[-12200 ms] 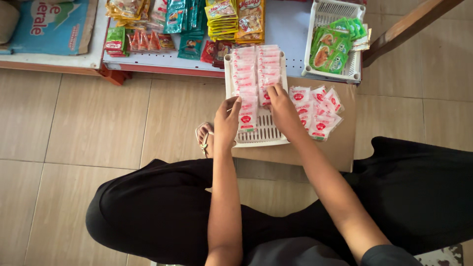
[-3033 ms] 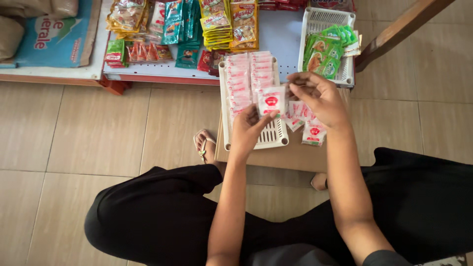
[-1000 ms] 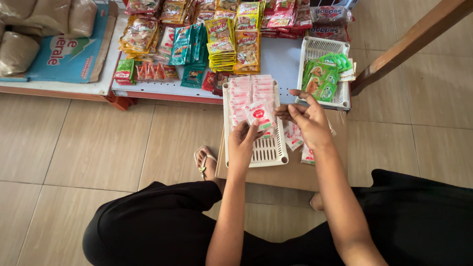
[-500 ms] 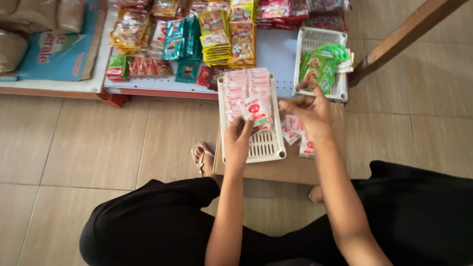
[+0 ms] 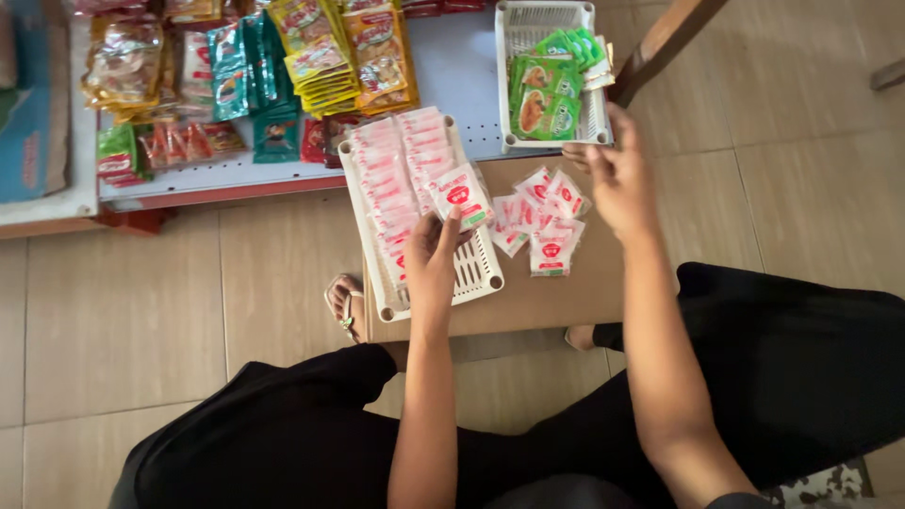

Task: The person sits on a low stool and arranges small snack packets into white plastic baskets. They handle pink and green packets, placing them neatly into the baskets and then moving the filled baskets onto a nearby shelf.

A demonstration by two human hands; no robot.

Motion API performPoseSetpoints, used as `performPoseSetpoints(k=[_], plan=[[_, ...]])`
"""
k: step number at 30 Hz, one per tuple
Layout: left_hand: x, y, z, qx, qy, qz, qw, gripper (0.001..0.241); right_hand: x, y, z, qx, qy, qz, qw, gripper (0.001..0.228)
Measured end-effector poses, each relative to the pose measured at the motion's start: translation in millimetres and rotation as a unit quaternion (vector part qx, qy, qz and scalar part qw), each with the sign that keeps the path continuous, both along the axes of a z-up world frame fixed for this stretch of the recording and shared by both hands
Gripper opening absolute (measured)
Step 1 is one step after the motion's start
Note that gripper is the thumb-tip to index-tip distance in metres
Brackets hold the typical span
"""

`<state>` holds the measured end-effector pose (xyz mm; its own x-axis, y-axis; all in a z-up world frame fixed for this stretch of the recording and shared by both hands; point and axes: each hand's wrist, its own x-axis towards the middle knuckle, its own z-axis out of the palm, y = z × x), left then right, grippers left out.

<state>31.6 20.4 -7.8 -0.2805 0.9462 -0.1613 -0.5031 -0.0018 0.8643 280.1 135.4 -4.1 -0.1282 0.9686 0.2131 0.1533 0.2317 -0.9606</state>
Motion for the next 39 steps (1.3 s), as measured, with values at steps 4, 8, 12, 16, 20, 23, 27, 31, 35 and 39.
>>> performPoseSetpoints(k=[4,8,12,16,20,23,27,31,35,39], plan=[[-4,7,0,-0.020,0.034,0.029,0.999,0.026,-36,9,-36,0.017,-0.223,0.057,0.973,0.079],[-16,4,2,-0.035,0.025,0.055,0.998,0.023,-91,19,-65,0.135,-0.477,0.069,0.866,0.077],[-26,2,-6,-0.013,0.034,0.070,0.997,0.024,-108,12,-80,0.176,-0.578,0.088,0.792,0.087],[-27,3,-18,0.001,0.026,0.078,0.997,0.027,-103,-1,-80,0.171,-0.585,0.091,0.787,0.086],[-27,2,-18,-0.015,0.017,0.076,0.997,0.024,-105,-4,-77,0.179,-0.559,0.071,0.807,0.086],[-30,0,-13,-0.015,0.025,0.076,0.997,0.025,-104,-8,-78,0.178,-0.559,0.061,0.807,0.082],[-32,-5,-6,-0.023,0.031,0.082,0.996,0.026,-99,-12,-79,0.159,-0.537,0.073,0.825,0.079],[-30,-6,-1,-0.004,0.012,0.080,0.997,0.023,-93,-16,-80,0.154,-0.546,0.078,0.820,0.075],[-27,-8,1,0.019,0.012,0.077,0.997,0.023,-84,-21,-85,0.192,-0.535,0.075,0.820,0.075],[-27,-9,5,0.021,0.008,0.067,0.997,0.021,-75,-23,-84,0.150,-0.537,0.090,0.825,0.074]])
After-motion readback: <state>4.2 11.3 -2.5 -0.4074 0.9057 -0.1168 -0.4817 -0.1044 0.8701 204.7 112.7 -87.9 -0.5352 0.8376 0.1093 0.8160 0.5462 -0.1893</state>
